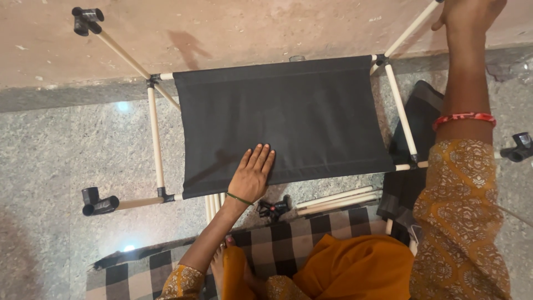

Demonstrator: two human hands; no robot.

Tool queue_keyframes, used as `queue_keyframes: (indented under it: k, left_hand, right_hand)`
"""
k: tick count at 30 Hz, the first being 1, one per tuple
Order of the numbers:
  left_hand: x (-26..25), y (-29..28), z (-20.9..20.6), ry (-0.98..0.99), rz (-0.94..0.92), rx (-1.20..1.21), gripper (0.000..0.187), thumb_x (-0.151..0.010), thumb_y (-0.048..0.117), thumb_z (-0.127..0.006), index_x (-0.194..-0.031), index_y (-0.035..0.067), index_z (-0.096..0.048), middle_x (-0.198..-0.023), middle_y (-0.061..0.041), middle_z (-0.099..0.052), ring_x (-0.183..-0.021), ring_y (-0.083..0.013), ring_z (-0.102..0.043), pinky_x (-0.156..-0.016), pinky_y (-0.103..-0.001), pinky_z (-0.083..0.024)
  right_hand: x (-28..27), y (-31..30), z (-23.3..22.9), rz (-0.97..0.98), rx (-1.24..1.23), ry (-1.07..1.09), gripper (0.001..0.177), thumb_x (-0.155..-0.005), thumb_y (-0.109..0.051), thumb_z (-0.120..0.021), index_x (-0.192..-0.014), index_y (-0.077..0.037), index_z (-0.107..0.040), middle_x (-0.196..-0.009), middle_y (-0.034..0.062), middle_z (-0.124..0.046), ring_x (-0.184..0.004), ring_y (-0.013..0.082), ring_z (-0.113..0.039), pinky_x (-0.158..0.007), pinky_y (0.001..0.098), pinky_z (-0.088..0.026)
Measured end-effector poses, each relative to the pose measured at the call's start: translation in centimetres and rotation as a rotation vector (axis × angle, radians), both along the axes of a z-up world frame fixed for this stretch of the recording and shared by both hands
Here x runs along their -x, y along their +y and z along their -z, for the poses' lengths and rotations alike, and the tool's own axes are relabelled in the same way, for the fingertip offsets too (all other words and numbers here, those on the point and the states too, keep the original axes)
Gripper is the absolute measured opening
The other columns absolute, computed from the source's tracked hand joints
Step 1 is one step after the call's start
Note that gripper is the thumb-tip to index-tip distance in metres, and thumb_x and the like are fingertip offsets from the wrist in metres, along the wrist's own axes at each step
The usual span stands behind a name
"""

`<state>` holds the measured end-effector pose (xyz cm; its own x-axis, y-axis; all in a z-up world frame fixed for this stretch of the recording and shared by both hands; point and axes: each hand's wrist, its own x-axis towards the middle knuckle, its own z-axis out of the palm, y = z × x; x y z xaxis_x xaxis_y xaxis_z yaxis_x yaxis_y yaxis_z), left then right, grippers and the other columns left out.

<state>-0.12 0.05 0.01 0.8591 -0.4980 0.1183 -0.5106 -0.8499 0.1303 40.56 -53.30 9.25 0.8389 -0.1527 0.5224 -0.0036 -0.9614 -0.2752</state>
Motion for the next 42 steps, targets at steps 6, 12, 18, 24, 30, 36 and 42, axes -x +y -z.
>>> queue_keyframes:
  k: [6,12,18,24,30,36,42]
  left_hand:
    - [-0.1,0.0,0.0,0.019,0.0,0.016,0.059,-0.095,0.016,-0.048,-0.151,-0.001,-0.042,-0.158,-0.021,-0.041,-0.148,-0.0331,-0.036,-0.122,-0.048,-0.026]
    - [-0.1,-0.1,-0.1,-0.009,0.004,0.017,0.058,-0.096,0.017,-0.05,-0.151,-0.001,-0.042,-0.157,-0.021,-0.042,-0.148,-0.0332,-0.037,-0.122,-0.049,-0.027]
    - [-0.1,0.0,-0.3,-0.009,0.002,-0.014,0.059,-0.094,0.015,-0.049,-0.151,0.0,-0.042,-0.158,-0.02,-0.042,-0.148,-0.0326,-0.038,-0.122,-0.048,-0.027]
    - [-0.3,0.0,-0.3,-0.013,-0.006,-0.023,0.056,-0.097,0.015,-0.048,-0.151,0.0,-0.042,-0.158,-0.02,-0.042,-0.148,-0.0326,-0.037,-0.122,-0.048,-0.027]
    - [-0.3,-0.3,0.1,-0.013,-0.013,-0.015,0.059,-0.094,0.016,-0.049,-0.151,0.0,-0.043,-0.157,-0.02,-0.042,-0.147,-0.0325,-0.038,-0.122,-0.048,-0.027]
    - [-0.1,-0.2,0.5,-0.035,-0.001,0.02,0.058,-0.097,0.017,-0.051,-0.151,-0.001,-0.043,-0.158,-0.02,-0.042,-0.148,-0.0334,-0.038,-0.122,-0.048,-0.028]
    - [0.0,0.0,-0.8,-0.062,0.001,-0.042,0.065,-0.092,0.021,-0.061,-0.151,0.001,-0.043,-0.159,-0.019,-0.042,-0.149,-0.032,-0.037,-0.123,-0.047,-0.028]
  right_hand:
    - [5.0,0.8,-3.6,-0.206,0.006,-0.046,0.029,-0.1,-0.015,-0.075,-0.099,0.009,-0.058,-0.083,0.0162,-0.071,-0.068,0.0304,-0.07,-0.057,0.0404,-0.058]
    - [9.6,3.0,-6.7,-0.353,0.289,-0.139,0.022,-0.096,-0.008,-0.08,-0.101,0.006,-0.064,-0.078,0.0143,-0.07,-0.068,0.0276,-0.072,-0.068,0.0388,-0.056]
    - [11.5,6.1,-7.6,-0.366,0.393,-0.161,0.002,-0.102,0.0,-0.071,-0.101,-0.001,-0.07,-0.07,0.006,-0.068,-0.066,0.0256,-0.071,-0.068,0.0345,-0.057]
    - [11.5,9.6,-8.2,-0.348,-0.166,-0.177,0.013,-0.101,0.002,-0.056,-0.091,0.002,-0.064,-0.07,0.0089,-0.066,-0.062,0.0279,-0.071,-0.055,0.0333,-0.061]
    - [11.7,9.9,-7.8,-0.375,0.031,-0.222,0.018,-0.09,0.017,-0.052,-0.098,0.005,-0.062,-0.075,0.0131,-0.063,-0.061,0.0342,-0.07,-0.046,0.0373,-0.057]
    - [10.6,6.9,-5.9,-0.353,0.273,-0.249,0.024,-0.086,0.012,-0.06,-0.107,0.001,-0.064,-0.088,0.0121,-0.07,-0.078,0.0374,-0.07,-0.07,0.0444,-0.059]
    - [10.9,6.8,-5.0,-0.27,0.341,0.009,0.041,-0.091,-0.003,-0.073,-0.128,0.006,-0.058,-0.123,0.0289,-0.063,-0.114,0.0493,-0.06,-0.095,0.0583,-0.049]
